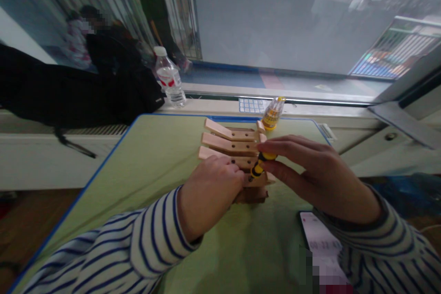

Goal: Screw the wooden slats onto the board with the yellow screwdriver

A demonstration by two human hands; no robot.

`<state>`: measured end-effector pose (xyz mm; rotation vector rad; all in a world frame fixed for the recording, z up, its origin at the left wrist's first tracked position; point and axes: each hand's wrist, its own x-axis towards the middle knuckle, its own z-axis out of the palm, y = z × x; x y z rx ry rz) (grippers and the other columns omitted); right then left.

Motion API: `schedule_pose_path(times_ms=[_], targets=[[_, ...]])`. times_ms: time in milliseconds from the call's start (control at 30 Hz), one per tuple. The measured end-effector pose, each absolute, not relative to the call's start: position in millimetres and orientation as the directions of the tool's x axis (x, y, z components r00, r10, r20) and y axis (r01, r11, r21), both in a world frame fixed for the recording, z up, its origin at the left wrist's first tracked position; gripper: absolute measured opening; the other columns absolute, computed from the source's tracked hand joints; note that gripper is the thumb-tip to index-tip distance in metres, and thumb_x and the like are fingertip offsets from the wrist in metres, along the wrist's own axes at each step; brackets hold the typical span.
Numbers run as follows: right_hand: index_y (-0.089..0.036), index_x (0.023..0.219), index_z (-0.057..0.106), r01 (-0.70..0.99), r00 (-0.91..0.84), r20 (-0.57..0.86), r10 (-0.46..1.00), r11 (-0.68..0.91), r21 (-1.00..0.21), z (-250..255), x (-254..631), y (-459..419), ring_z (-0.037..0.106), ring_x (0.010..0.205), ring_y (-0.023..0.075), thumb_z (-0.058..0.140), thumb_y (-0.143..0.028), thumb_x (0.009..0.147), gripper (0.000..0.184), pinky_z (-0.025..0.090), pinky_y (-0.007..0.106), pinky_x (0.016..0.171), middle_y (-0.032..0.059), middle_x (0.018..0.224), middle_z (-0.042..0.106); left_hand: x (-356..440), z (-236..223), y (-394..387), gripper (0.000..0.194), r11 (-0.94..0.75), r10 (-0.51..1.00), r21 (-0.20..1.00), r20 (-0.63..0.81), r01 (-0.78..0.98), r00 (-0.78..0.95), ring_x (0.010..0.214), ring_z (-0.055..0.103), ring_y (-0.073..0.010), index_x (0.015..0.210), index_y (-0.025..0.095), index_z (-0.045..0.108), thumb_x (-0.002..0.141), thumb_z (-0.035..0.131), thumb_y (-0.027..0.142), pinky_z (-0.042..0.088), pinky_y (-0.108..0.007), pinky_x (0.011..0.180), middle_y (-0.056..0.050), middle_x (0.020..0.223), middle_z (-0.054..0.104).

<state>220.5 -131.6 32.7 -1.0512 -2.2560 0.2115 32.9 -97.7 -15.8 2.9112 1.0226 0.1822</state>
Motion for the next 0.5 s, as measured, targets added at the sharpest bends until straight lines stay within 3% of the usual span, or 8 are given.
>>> schedule_pose_path(times_ms=[200, 500], targets=[[-0.017, 0.108, 0.060, 0.634, -0.485, 0.484, 0.728, 0.674, -0.379, 31.5, 220.5, -130.4, 0.060, 0.099, 0.0127, 0.056, -0.020, 0.084, 0.025, 0.047, 0.024, 0.088, 0.0055, 0.106, 0.066, 32.7, -15.3, -98.2, 0.016, -0.793, 0.609, 0.085, 0.146, 0.603, 0.780, 0.084, 0.061, -0.0179, 0.077, 0.017, 0.065, 0.085, 0.053, 0.025, 0.046, -0.032, 0.081, -0.004, 0.082, 0.066], [-0.017, 0.109, 0.060, 0.636, -0.480, 0.483, 0.732, 0.670, -0.384, 31.6, 220.3, -130.9, 0.060, 0.098, 0.0131, 0.055, -0.020, 0.084, 0.025, 0.048, 0.024, 0.087, 0.0053, 0.106, 0.066, 33.6, -14.3, -99.9, 0.012, -0.773, 0.634, 0.092, 0.094, 0.627, 0.768, 0.088, 0.060, -0.0204, 0.081, 0.017, 0.065, 0.083, 0.054, 0.022, 0.045, -0.038, 0.085, -0.004, 0.081, 0.066]])
